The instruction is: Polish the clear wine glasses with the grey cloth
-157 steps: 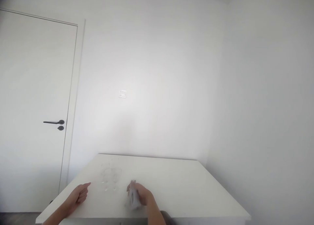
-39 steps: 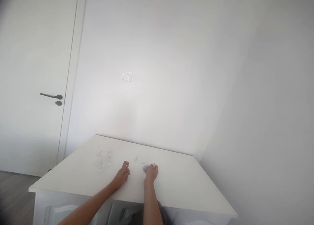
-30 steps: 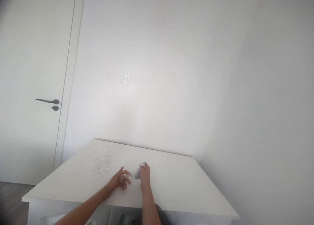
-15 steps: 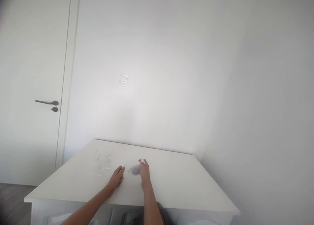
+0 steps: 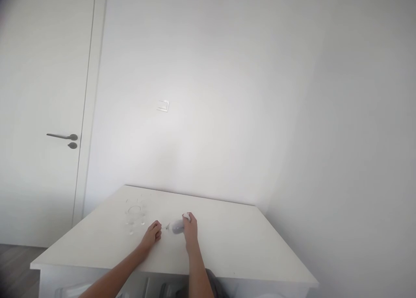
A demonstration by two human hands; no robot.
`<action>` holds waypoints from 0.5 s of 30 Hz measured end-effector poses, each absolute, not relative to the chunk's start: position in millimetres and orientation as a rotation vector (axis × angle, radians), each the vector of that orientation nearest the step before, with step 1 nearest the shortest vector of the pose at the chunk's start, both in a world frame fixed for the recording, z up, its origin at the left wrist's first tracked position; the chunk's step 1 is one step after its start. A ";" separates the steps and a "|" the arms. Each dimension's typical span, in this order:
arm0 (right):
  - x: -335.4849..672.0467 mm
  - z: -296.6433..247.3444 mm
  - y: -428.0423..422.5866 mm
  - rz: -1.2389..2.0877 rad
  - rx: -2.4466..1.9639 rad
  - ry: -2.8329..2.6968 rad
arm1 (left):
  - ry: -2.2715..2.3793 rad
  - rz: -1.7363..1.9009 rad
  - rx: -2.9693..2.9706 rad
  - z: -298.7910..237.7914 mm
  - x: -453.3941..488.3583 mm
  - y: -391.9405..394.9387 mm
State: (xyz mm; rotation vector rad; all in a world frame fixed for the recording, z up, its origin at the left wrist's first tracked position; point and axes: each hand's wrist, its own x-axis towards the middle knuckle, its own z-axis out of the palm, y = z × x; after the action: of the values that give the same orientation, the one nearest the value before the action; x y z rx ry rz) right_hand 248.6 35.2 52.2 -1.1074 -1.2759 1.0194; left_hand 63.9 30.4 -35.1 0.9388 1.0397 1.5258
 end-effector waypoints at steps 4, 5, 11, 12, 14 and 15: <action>248.9 53.8 30.2 1.093 -1.081 -1.482 | 1.043 1.550 0.895 -39.0 63.7 34.5; 249.2 54.2 29.1 1.128 -1.080 -1.522 | 1.043 1.555 0.886 -39.3 63.4 35.3; 252.7 57.8 27.9 1.414 -1.139 -1.528 | 1.018 1.576 0.854 -35.1 62.1 33.8; 253.3 58.3 28.3 1.441 -1.128 -1.518 | 1.012 1.578 0.849 -33.6 62.3 32.4; 254.0 58.6 29.2 1.449 -1.096 -1.468 | 0.999 1.574 0.843 -29.8 62.7 29.0; 253.9 58.3 29.8 1.442 -1.087 -1.434 | 0.992 1.568 0.843 -27.5 63.1 27.1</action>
State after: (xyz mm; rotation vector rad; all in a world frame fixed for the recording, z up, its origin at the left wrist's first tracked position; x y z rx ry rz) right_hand 253.9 29.8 58.3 -1.0867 -1.4341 1.4422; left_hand 63.1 27.1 -27.5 0.8430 0.9924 1.5675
